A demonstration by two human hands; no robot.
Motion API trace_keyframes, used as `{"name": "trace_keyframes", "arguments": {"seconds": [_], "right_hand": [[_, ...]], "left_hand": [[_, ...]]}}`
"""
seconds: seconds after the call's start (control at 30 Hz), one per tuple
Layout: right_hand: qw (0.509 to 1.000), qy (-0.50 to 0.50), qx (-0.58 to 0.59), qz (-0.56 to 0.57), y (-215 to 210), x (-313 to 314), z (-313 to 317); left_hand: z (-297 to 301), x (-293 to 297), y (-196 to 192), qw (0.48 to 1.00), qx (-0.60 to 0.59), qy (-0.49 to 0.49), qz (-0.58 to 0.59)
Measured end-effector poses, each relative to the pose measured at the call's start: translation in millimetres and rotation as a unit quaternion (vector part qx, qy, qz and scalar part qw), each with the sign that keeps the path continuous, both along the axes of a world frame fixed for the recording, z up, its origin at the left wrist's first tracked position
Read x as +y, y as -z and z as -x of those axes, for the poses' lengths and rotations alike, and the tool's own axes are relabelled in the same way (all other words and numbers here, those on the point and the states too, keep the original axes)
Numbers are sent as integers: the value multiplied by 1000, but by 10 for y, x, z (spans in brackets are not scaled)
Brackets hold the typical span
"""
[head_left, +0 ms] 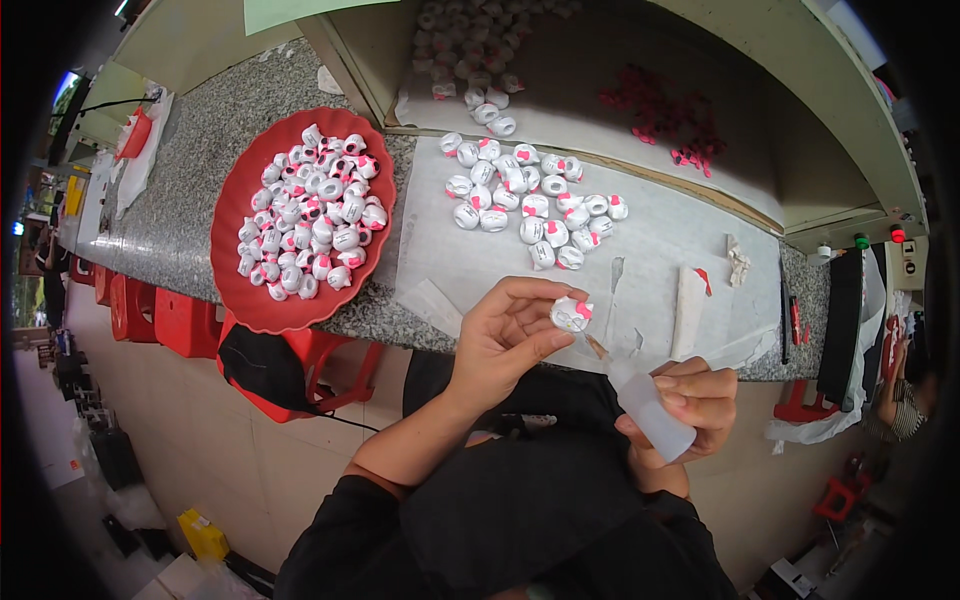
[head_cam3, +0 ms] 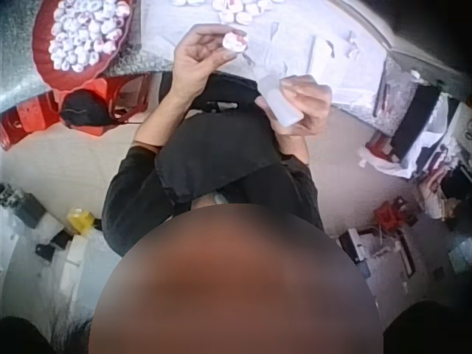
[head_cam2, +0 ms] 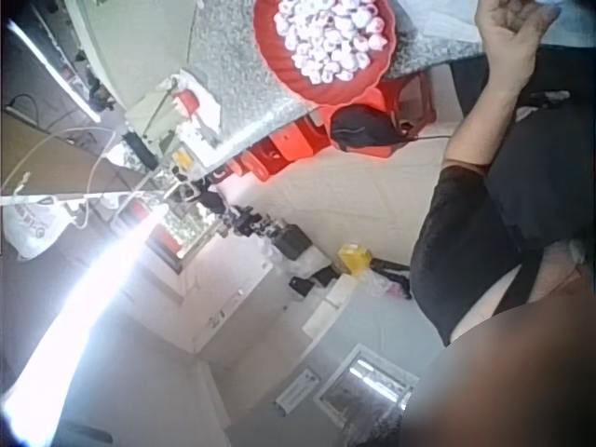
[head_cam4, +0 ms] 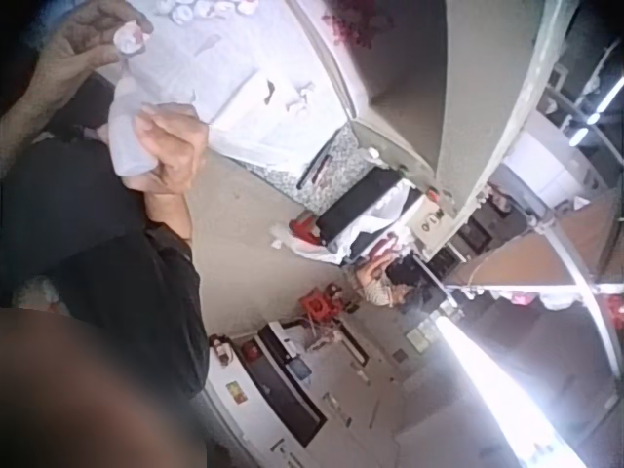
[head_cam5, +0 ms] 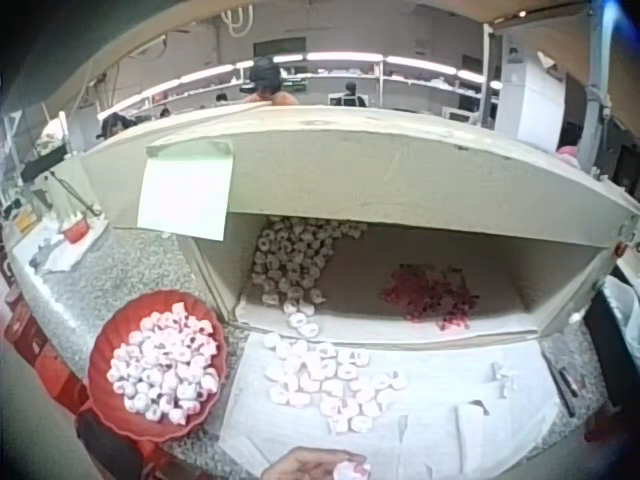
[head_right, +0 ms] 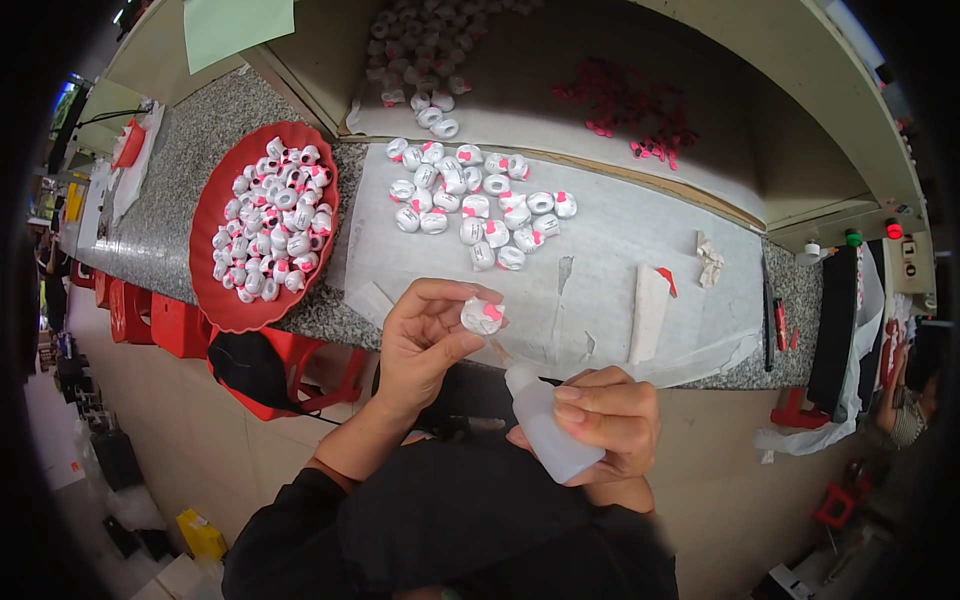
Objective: Apply adhesive to small ceramic heart pieces and join them together or place them on a tray.
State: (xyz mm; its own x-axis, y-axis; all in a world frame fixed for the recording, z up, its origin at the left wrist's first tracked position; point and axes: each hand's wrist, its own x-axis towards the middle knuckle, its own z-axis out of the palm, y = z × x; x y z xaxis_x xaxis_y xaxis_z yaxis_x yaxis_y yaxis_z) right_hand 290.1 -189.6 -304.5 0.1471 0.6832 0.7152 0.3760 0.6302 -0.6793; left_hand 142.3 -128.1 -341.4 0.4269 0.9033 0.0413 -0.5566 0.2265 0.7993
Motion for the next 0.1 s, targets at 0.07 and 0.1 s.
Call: {"name": "trace_keyframes", "arguments": {"seconds": [0.07,0.1], "right_hand": [[1000,-9,6,6,9,-13,2],[1000,-15,12,12,10,-24,0]], "left_hand": [[4,2,8,1000,0,-3,-7],[1,7,7,1000,-2,-3,-11]]}}
